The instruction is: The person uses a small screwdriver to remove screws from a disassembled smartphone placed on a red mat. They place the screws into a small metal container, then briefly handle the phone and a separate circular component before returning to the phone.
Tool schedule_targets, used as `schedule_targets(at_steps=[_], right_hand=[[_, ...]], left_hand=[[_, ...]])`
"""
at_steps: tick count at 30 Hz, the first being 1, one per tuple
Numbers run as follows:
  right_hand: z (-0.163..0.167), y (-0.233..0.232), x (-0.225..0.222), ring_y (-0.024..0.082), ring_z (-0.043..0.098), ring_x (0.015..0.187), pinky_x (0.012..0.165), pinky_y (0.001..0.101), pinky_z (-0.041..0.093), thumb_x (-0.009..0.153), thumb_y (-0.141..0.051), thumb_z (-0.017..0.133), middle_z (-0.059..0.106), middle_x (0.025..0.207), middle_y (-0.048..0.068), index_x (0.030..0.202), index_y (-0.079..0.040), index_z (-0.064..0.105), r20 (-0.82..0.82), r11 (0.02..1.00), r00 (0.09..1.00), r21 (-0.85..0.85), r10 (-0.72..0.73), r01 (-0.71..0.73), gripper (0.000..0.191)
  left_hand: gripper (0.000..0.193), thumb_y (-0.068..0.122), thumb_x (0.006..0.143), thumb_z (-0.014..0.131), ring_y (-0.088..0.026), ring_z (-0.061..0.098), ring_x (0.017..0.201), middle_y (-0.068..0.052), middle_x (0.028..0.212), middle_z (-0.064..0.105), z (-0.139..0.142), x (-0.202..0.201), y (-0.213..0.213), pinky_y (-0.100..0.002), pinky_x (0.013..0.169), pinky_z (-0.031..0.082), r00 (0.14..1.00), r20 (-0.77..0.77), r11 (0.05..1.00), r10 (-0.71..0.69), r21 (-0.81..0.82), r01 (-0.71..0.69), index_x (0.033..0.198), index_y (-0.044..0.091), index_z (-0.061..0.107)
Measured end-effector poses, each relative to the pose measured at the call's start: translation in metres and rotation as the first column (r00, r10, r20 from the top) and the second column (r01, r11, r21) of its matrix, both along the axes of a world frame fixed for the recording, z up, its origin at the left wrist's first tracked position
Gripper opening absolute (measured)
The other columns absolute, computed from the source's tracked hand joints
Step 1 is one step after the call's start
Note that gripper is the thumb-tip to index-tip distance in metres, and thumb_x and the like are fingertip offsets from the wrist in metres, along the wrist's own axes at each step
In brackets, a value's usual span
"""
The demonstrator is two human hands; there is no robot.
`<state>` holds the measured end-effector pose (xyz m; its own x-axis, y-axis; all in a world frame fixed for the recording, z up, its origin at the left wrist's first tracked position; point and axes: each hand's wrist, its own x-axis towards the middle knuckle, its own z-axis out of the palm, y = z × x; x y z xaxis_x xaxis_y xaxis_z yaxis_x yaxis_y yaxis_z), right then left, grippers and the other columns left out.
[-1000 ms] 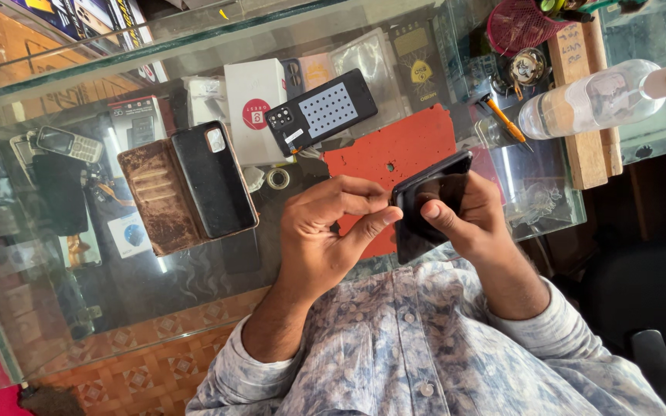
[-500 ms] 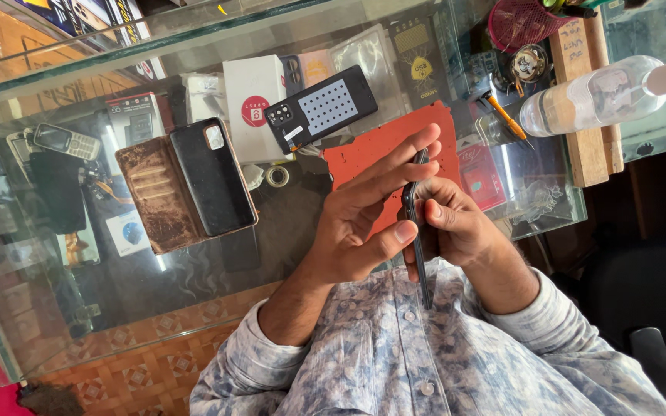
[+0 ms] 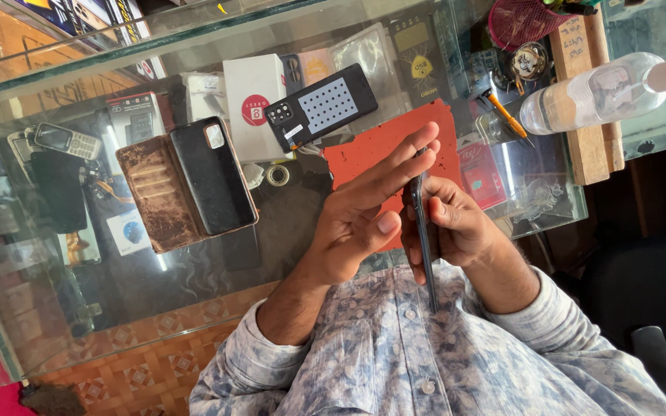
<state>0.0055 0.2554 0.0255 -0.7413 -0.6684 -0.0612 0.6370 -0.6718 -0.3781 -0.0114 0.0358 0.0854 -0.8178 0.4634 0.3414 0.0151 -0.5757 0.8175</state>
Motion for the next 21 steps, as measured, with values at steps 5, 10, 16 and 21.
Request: schedule_targets(at_steps=[5,10,16,21], right_hand=[[0.0,-0.001,-0.002,0.038,0.075,0.077,0.054,0.0534,0.064,0.108,-0.025,0.065,0.069,0.088,0.025,0.115,0.003,0.055,0.014,0.998,0.999,-0.054,0.044,-0.043,0.03],[0.003,-0.003,-0.001,0.033,0.075,0.073,0.05,0.0514,0.063,0.103,-0.025,0.066,0.069,0.09,0.026,0.118,0.001,0.054,0.058,1.0,0.998,-0.002,0.016,-0.016,0.032],[0.003,-0.004,0.0,0.033,0.075,0.075,0.052,0.0501,0.063,0.104,-0.024,0.067,0.07,0.092,0.021,0.126,0.002,0.055,0.062,1.0,0.998,-0.019,0.016,-0.015,0.036],[-0.001,-0.001,0.0,0.033,0.076,0.074,0.055,0.0506,0.065,0.105,-0.024,0.069,0.071,0.091,0.019,0.118,0.001,0.059,-0.058,0.973,0.987,0.171,-0.15,0.157,0.029]], left_hand=[[0.045,0.017,0.114,0.057,-0.029,0.03,0.157,-0.019,0.172,0.031,0.003,0.002,-0.001,-0.042,0.131,0.029,0.998,-0.033,0.995,0.047,-0.081,-0.049,0.156,0.004,0.047],[0.045,0.013,0.113,0.057,-0.029,0.026,0.159,-0.019,0.168,0.031,0.002,0.004,0.0,-0.041,0.132,0.026,0.993,-0.078,0.986,0.093,-0.128,-0.103,0.156,0.005,0.047],[0.043,0.017,0.114,0.057,-0.03,0.031,0.158,-0.022,0.17,0.034,0.008,0.005,0.001,-0.042,0.129,0.031,0.991,-0.05,0.976,0.123,-0.177,-0.13,0.154,0.003,0.049],[0.038,0.016,0.111,0.059,-0.026,0.051,0.146,-0.02,0.153,0.053,0.027,0.009,-0.002,-0.036,0.125,0.041,0.911,-0.222,0.844,0.349,-0.348,-0.408,0.145,-0.001,0.055]])
